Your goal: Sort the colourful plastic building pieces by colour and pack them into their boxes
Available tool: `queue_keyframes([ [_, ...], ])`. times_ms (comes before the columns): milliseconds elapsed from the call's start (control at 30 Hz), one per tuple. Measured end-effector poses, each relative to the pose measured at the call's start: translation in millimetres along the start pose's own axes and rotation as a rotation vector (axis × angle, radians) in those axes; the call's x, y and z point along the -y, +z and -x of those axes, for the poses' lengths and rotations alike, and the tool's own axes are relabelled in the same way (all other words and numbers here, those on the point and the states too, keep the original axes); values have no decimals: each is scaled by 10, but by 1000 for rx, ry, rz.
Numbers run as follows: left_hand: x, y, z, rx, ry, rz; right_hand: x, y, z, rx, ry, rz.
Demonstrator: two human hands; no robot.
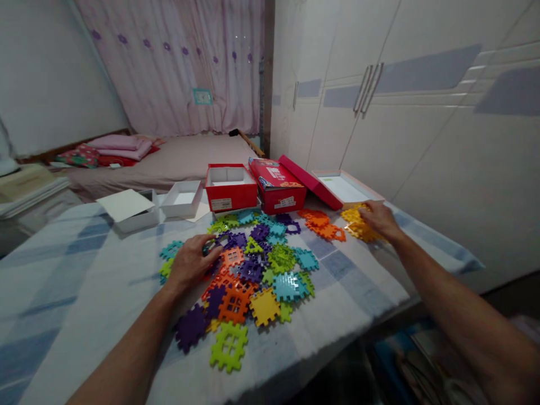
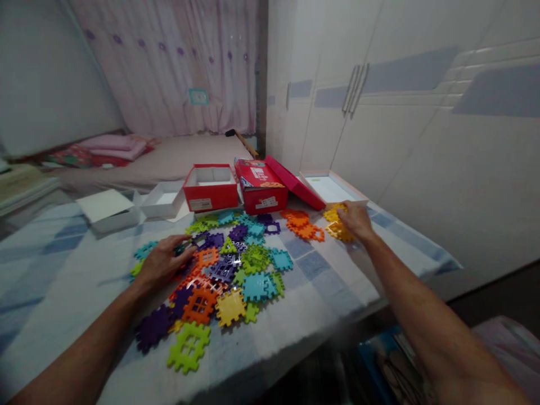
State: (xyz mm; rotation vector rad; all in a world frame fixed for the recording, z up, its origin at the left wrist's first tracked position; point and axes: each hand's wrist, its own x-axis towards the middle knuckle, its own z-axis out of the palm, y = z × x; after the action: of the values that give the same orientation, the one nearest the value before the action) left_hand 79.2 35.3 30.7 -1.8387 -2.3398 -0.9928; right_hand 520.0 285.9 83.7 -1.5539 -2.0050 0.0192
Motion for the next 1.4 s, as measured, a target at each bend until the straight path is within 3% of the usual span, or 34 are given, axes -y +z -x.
queue_keyframes([
  [100, -44, -30, 16, 10, 2, -15, -147, -68, -74, 28, 96, 106],
  [167, -72, -49, 20, 4, -13, -18, -118, -88, -64, -23, 122, 203],
  [267, -104, -78, 17, -15, -67, -23, 102, -76, 39, -114, -11, 262],
  [333, -114, -106, 10, -31, -121, -10, 381, -39, 155, -52, -177, 133],
  [433, -105, -164, -7, -99, -219, 12, 975, 62, 372, 160, -363, -187],
  [533, -70, -211, -18, -188, -286, -28, 1631, 205, 604, 368, -564, -350],
  [667, -37, -201, -5, -134, -259, -84, 2312, 433, 872, 548, -810, -297],
  [767, -56, -156, 15, -117, -176, -120, 2601, 593, 1011, 599, -908, -145],
  [900, -111, -99, 28, -108, 7, -213, 2770, 726, 1090, 582, -881, 34],
  [1033, -159, -64, 27, -43, 103, -248, 2838, 769, 1112, 566, -849, 65],
  [1400, -154, -23, 16, -9, 109, -264, 2885, 829, 1117, 584, -832, 39],
])
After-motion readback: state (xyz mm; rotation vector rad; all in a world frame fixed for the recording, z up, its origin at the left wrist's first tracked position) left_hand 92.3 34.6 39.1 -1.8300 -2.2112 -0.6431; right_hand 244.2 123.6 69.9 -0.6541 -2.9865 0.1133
